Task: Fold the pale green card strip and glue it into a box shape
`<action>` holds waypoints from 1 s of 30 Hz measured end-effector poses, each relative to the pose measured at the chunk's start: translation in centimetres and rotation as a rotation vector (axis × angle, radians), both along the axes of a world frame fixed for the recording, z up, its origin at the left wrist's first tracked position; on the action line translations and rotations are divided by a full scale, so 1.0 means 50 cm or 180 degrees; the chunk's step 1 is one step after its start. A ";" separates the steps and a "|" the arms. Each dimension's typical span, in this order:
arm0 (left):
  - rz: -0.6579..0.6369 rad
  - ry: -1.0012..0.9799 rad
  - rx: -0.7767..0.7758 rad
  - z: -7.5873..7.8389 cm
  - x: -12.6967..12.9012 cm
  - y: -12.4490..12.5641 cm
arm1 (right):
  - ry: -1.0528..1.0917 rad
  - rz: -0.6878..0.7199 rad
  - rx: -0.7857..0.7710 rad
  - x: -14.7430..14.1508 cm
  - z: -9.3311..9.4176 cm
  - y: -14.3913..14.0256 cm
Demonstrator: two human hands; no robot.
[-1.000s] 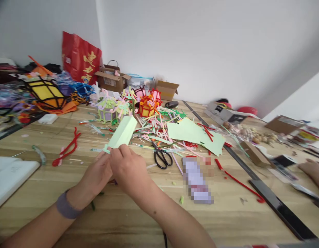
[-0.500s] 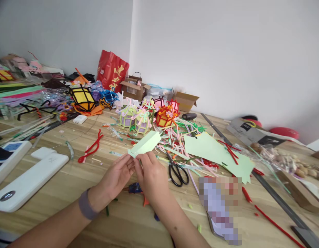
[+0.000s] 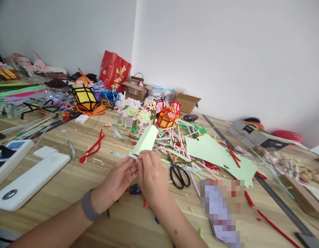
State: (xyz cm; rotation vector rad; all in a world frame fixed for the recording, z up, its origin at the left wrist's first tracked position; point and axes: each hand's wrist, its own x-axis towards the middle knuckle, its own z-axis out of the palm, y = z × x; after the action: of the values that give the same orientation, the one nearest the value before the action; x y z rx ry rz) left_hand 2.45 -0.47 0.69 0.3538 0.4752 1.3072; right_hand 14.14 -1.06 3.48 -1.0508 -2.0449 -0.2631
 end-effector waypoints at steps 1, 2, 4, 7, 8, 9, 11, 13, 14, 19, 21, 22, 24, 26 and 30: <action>0.0002 0.0006 0.0004 -0.001 0.001 0.000 | -0.0005 -0.0012 0.0018 0.000 -0.002 0.001; 0.0014 0.0001 0.0009 -0.002 0.002 0.000 | -0.0022 -0.0027 0.0020 0.000 -0.005 0.002; 0.0057 -0.0027 -0.0001 -0.003 0.003 0.000 | -0.0064 -0.0075 0.0007 0.000 -0.010 0.004; 0.0135 -0.0021 -0.0034 -0.003 0.006 0.000 | -0.0164 -0.0140 0.0020 -0.004 -0.016 0.004; 0.0169 0.0003 -0.0047 -0.002 0.006 0.000 | -0.0215 -0.0152 0.0041 -0.006 -0.018 0.004; 0.0215 0.0027 -0.0067 -0.002 0.007 0.000 | -0.0275 -0.0163 0.0069 -0.008 -0.020 0.004; 0.0307 0.0053 -0.0139 0.000 0.007 0.001 | -0.0400 -0.0187 0.0125 -0.012 -0.024 0.005; 0.0374 0.0058 -0.0244 0.001 0.007 0.002 | -0.0482 -0.0201 0.0159 -0.016 -0.028 0.005; 0.0403 0.0063 -0.0278 0.002 0.007 0.002 | -0.0499 -0.0187 0.0164 -0.017 -0.029 0.006; 0.0439 0.0170 -0.0121 -0.001 0.006 0.002 | -0.0373 -0.0165 0.0070 -0.018 -0.027 0.004; 0.0345 0.0205 -0.0042 -0.003 0.005 0.001 | -0.0227 -0.0189 -0.0055 -0.015 -0.023 0.004; 0.0296 0.0187 -0.0035 -0.003 0.004 0.000 | -0.0149 -0.0187 -0.0124 -0.013 -0.021 0.004; 0.0214 0.0110 -0.0086 -0.001 0.002 -0.001 | -0.0034 -0.0170 -0.0219 -0.009 -0.017 0.005; 0.0157 0.0030 -0.0172 0.004 -0.001 -0.002 | 0.0003 -0.0175 -0.0263 -0.004 -0.014 0.007; 0.0153 -0.0096 -0.0403 0.019 -0.007 -0.002 | -0.0018 -0.0222 -0.0364 0.001 -0.011 0.009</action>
State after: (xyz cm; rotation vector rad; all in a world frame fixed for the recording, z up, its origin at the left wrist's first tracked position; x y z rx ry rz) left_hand 2.08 -0.55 1.66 0.2182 0.5411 1.3202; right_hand 14.19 -0.58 2.93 -1.1941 -2.0508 -0.1866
